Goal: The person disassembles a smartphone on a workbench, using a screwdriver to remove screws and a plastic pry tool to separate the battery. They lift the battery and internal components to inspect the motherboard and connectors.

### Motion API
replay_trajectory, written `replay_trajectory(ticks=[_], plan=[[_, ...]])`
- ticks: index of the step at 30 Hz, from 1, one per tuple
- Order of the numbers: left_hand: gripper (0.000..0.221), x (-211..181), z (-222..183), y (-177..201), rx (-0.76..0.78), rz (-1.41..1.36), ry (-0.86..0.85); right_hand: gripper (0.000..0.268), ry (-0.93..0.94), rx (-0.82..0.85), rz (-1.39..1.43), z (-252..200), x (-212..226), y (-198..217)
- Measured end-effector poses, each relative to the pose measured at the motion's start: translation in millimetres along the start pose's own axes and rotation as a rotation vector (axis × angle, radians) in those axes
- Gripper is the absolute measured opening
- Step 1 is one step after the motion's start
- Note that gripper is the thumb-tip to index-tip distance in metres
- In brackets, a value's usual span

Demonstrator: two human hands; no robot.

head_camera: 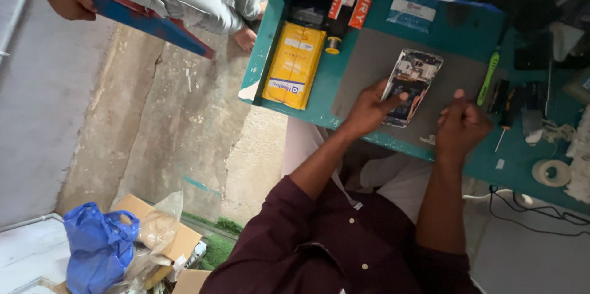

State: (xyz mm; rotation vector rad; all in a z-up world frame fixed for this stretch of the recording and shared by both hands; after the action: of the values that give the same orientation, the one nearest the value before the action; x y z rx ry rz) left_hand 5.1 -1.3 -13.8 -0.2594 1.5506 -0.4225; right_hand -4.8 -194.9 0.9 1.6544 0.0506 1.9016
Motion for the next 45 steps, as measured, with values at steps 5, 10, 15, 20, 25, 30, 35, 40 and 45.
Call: replay_trajectory(ticks=[5, 10, 15, 20, 25, 30, 35, 40, 45], plan=[[0.04, 1, -1, 1, -0.012, -0.025, 0.032, 0.054, 0.061, 0.006, -0.088, -1, 10, 1], [0.041, 4, -1, 2, -0.003, -0.014, -0.005, 0.051, 0.081, 0.035, -0.149, 0, 11, 1], [0.042, -4, -1, 0, -0.006, 0.021, 0.004, 0.052, 0.062, 0.046, -0.135, 1, 6, -1], [0.043, -14, -2, -2, -0.002, 0.033, 0.025, 0.049, 0.135, 0.052, -0.075, 1, -2, -3], [0.04, -3, -2, 2, 0.01, -0.017, 0.028, 0.053, 0.186, 0.053, -0.198, 1, -4, -3], [0.038, 9, -1, 4, 0.035, -0.032, -0.073, 0.054, 0.083, 0.072, -0.136, -2, 4, -2], [0.039, 8, -1, 4, 0.007, -0.004, -0.002, 0.053, 0.091, 0.064, -0.102, -1, 11, -4], [0.041, 1, -2, 3, -0.006, 0.014, 0.007, 0.051, 0.123, 0.072, -0.126, -3, 14, -3], [0.04, 0, -1, 2, -0.001, 0.022, 0.041, 0.051, 0.115, 0.075, -0.15, -2, 13, -3]])
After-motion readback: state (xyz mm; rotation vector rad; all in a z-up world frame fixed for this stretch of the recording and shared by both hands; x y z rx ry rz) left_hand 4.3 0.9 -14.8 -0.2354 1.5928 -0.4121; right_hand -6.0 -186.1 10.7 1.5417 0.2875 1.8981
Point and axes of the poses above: each hand's wrist, its own z-axis towards the middle knuckle, its own y-axis out of the back of the hand, x = y × z, the point moved 2 cm from there along z, towards the middle knuckle, and after that the axes turned 15 degrees about -z, right-handed, at the moved point
